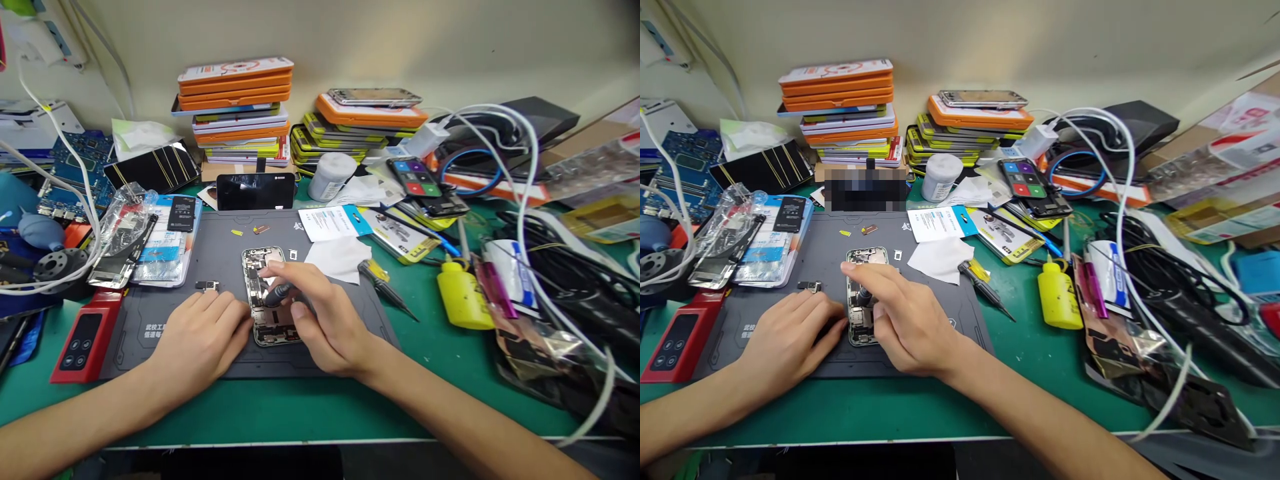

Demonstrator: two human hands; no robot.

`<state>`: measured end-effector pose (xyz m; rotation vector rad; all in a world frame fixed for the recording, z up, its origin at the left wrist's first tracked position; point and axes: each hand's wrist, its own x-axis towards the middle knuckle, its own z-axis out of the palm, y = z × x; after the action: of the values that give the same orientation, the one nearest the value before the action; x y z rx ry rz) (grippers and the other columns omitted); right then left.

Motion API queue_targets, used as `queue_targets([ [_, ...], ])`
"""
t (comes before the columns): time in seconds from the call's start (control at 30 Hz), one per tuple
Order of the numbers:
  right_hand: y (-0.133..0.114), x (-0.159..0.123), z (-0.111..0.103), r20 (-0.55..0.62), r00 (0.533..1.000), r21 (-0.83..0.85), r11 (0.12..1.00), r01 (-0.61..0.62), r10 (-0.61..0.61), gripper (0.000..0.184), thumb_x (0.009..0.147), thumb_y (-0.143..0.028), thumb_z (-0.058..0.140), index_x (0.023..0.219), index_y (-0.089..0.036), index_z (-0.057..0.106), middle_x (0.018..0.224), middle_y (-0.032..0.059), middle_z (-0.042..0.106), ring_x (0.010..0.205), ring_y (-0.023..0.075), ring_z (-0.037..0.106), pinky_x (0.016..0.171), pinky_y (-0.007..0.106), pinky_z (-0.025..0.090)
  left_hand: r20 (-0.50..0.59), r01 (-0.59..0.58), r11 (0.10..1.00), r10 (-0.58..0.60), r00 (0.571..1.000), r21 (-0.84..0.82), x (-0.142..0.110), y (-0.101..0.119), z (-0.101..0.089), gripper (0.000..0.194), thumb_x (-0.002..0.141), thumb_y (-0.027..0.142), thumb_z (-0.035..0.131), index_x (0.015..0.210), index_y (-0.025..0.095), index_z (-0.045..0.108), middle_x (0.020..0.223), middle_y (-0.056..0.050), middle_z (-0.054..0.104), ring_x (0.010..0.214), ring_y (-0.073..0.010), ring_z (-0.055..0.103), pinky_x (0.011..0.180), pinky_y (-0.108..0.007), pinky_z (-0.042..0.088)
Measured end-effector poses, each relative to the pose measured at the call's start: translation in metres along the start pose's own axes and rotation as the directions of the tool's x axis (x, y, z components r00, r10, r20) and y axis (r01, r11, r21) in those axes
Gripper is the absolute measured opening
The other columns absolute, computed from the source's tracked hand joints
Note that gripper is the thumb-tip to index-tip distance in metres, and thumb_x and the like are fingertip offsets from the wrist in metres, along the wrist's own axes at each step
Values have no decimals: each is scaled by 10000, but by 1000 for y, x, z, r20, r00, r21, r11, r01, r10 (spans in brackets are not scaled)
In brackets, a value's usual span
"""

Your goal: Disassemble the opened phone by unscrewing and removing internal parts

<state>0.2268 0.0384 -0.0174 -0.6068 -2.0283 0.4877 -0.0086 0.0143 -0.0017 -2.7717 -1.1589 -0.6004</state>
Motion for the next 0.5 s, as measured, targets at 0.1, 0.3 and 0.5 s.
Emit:
queue_targets([
  [0.1,-1,-1,2,-35,996,-7,997,-80,79,668,1028,-89,534,1636,-312,368,1260,100,705,929,223,726,769,401,671,-3,-1,1000,1,1000,-5,0,0,-1,253,1124,200,475,929,187,636,818,-31,689,742,-225,642,707,-366,464],
  [0.3,-2,-4,7,-126,952,210,945,-249,279,524,1111,-167,518,1588,-351,402,1156,55,657,712,144,610,646,336,631,0,34,984,-34,999,-174,0,-5,-2,214,1144,254,525,1022,193,689,919,-15,735,792,-194,673,745,-335,495],
  [0.5,-2,-7,9,4,954,378,883,-280,300,488,1137,-212,498,1594,-332,376,1223,75,642,794,134,659,706,325,668,10,49,962,-48,999,-268,-1,-9,-3,234,1152,286,533,1056,211,733,962,-8,778,832,-172,715,784,-310,516],
])
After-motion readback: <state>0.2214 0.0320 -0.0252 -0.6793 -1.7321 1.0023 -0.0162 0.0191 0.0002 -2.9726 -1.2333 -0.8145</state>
